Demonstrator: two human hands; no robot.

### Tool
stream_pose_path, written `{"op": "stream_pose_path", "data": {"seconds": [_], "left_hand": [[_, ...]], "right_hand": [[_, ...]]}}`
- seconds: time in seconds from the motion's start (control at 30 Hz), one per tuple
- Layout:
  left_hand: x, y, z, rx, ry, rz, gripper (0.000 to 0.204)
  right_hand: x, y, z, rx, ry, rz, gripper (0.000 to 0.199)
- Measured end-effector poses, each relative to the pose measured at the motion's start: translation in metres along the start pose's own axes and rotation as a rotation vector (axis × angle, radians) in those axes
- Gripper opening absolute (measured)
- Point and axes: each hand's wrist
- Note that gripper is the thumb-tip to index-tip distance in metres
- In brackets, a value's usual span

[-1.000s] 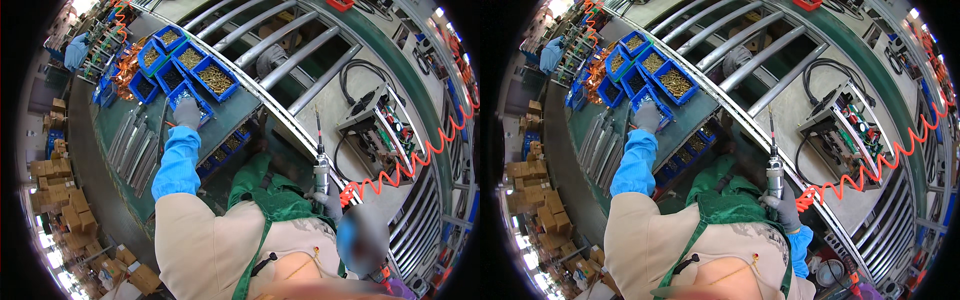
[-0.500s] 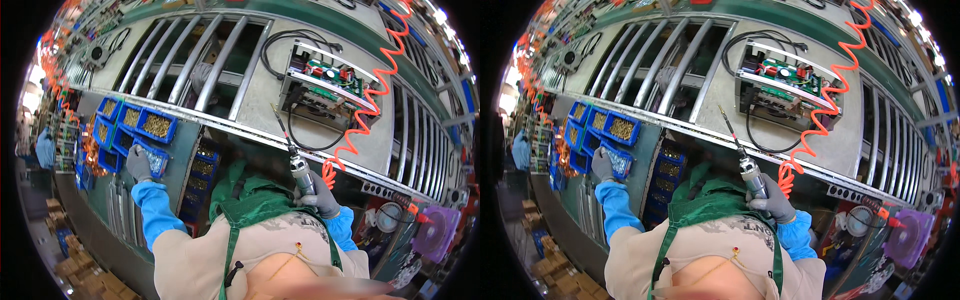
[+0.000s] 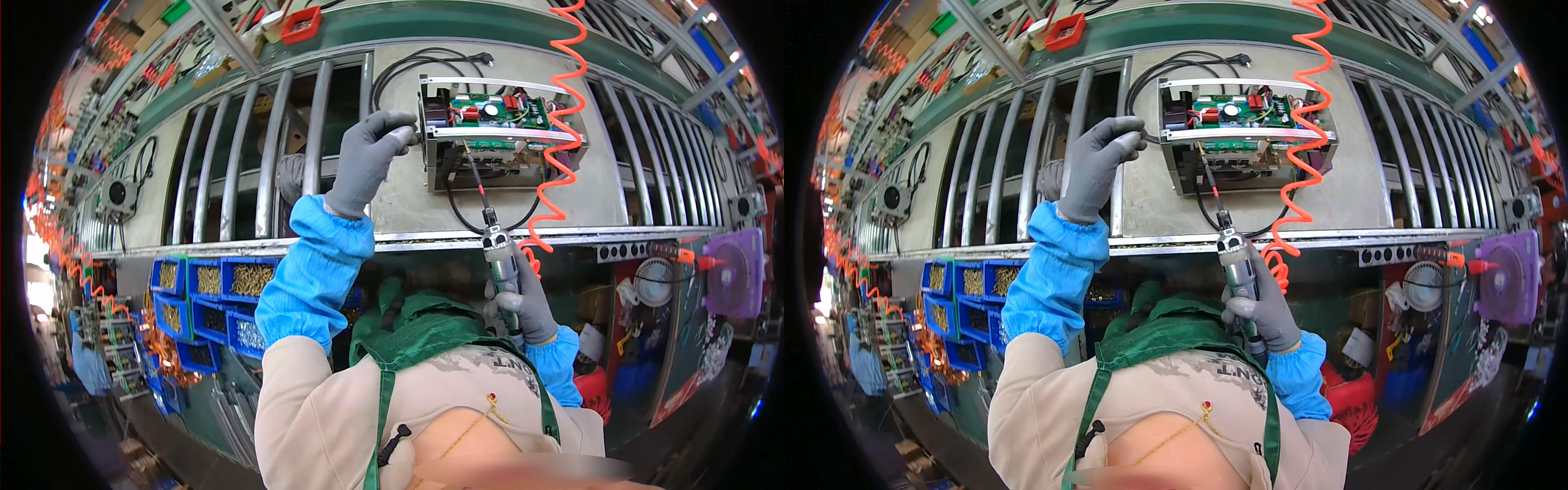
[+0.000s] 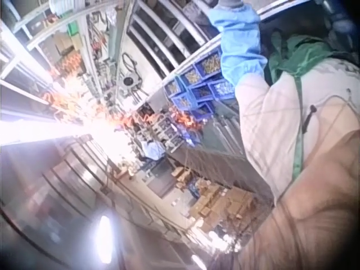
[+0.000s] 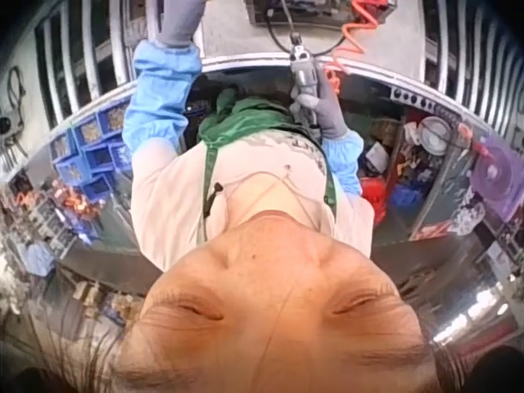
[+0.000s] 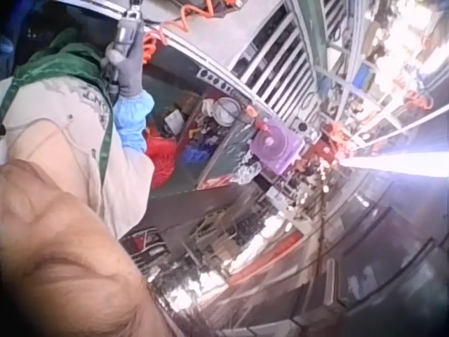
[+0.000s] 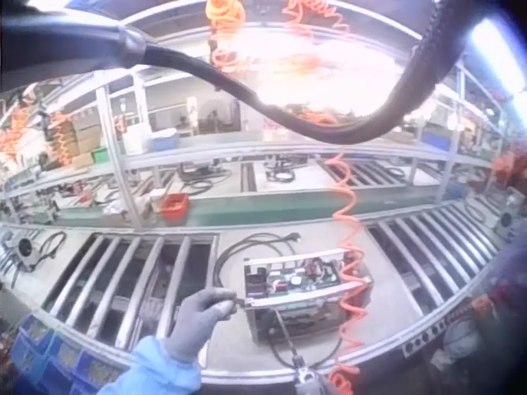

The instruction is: Assembling and fastening components of an electronic device using a pneumatic screwdriver.

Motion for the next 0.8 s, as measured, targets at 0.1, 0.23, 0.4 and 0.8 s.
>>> {"op": "stream_pose_path", "data": {"seconds": [0.1, 0.23, 0.4, 0.8], "left_hand": [[0.013, -0.008, -0.001, 0.01, -0.037, -0.044, 0.024], [0.027, -0.011, -0.005, 0.085, -0.088, -0.139, 0.024], [0.039, -0.018, -0.002, 0.283, -0.135, -0.201, 0.023], [0.082, -0.044, -0.002, 0.813, -0.729, -0.479, 0.017]], "right_hand": [[-0.002, -0.012, 0.001, 0.021, 0.029, 0.046, 0.097], [-0.003, -0.022, 0.007, 0.038, 0.063, 0.084, 0.098], [0.0, -0.028, 0.021, -0.047, 0.196, 0.155, 0.097], [-0.014, -0.063, 0.002, 0.315, 0.068, 0.101, 0.094]]}}
Point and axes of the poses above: each hand's wrist, its own x-axis towards the middle knuckle, its own y-axis out of the back of the hand, z = x × y, and after that the axes turned 15 degrees about z, right-handed
